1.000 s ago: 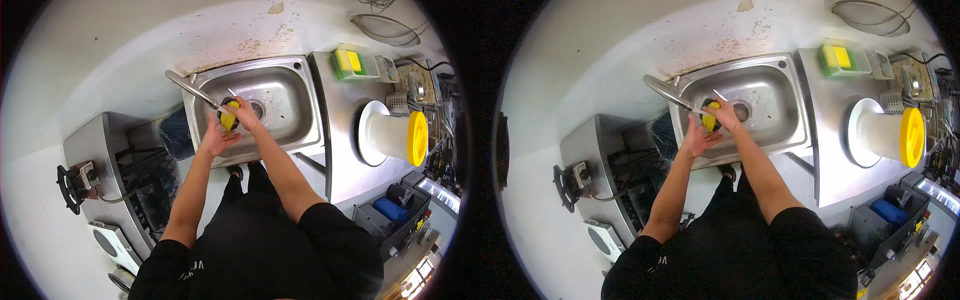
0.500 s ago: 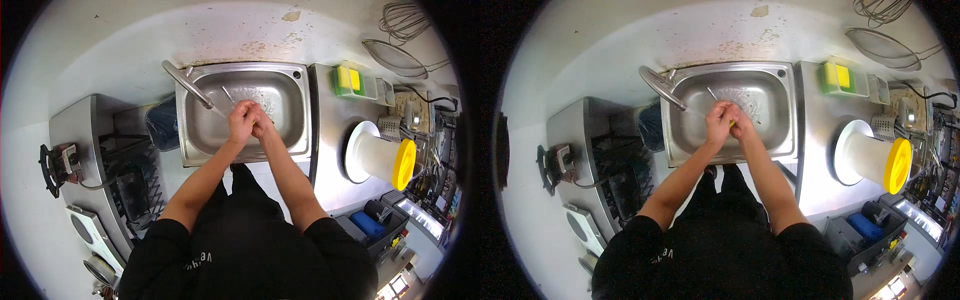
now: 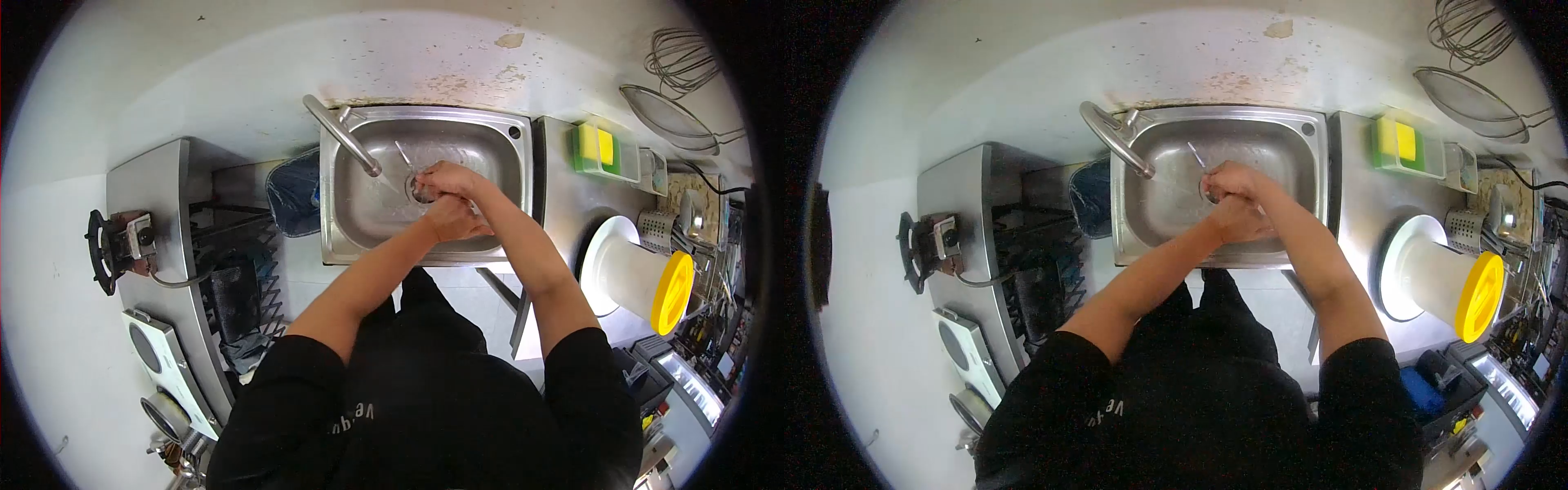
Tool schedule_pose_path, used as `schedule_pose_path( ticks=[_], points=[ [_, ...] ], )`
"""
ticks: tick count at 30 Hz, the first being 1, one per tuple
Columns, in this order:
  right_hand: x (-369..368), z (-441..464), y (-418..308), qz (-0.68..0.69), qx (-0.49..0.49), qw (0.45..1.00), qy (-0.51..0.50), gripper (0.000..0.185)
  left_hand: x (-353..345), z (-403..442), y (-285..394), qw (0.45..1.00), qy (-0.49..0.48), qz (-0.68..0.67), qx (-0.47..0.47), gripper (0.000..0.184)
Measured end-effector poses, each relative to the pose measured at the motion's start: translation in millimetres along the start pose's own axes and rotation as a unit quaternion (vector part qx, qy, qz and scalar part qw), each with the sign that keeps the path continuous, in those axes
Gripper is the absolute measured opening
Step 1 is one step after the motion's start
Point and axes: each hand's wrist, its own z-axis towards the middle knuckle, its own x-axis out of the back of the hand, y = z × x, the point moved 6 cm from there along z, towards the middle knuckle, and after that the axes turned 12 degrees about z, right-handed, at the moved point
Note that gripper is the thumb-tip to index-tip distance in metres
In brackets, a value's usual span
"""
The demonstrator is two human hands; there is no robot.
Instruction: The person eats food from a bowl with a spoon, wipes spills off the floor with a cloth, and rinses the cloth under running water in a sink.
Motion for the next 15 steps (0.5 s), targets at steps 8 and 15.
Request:
schedule_pose_path(
  ticks=[8,15],
  points=[
    [-7,-4,1,-0.400,-0.007,0.909,0.119,0.043,-116,-6,-1,0.936,-0.067,-0.329,0.106,0.040],
    [-7,-46,1,-0.257,-0.104,0.902,0.330,0.031,-47,10,29,0.980,-0.157,-0.120,0.014,0.038]
  ],
)
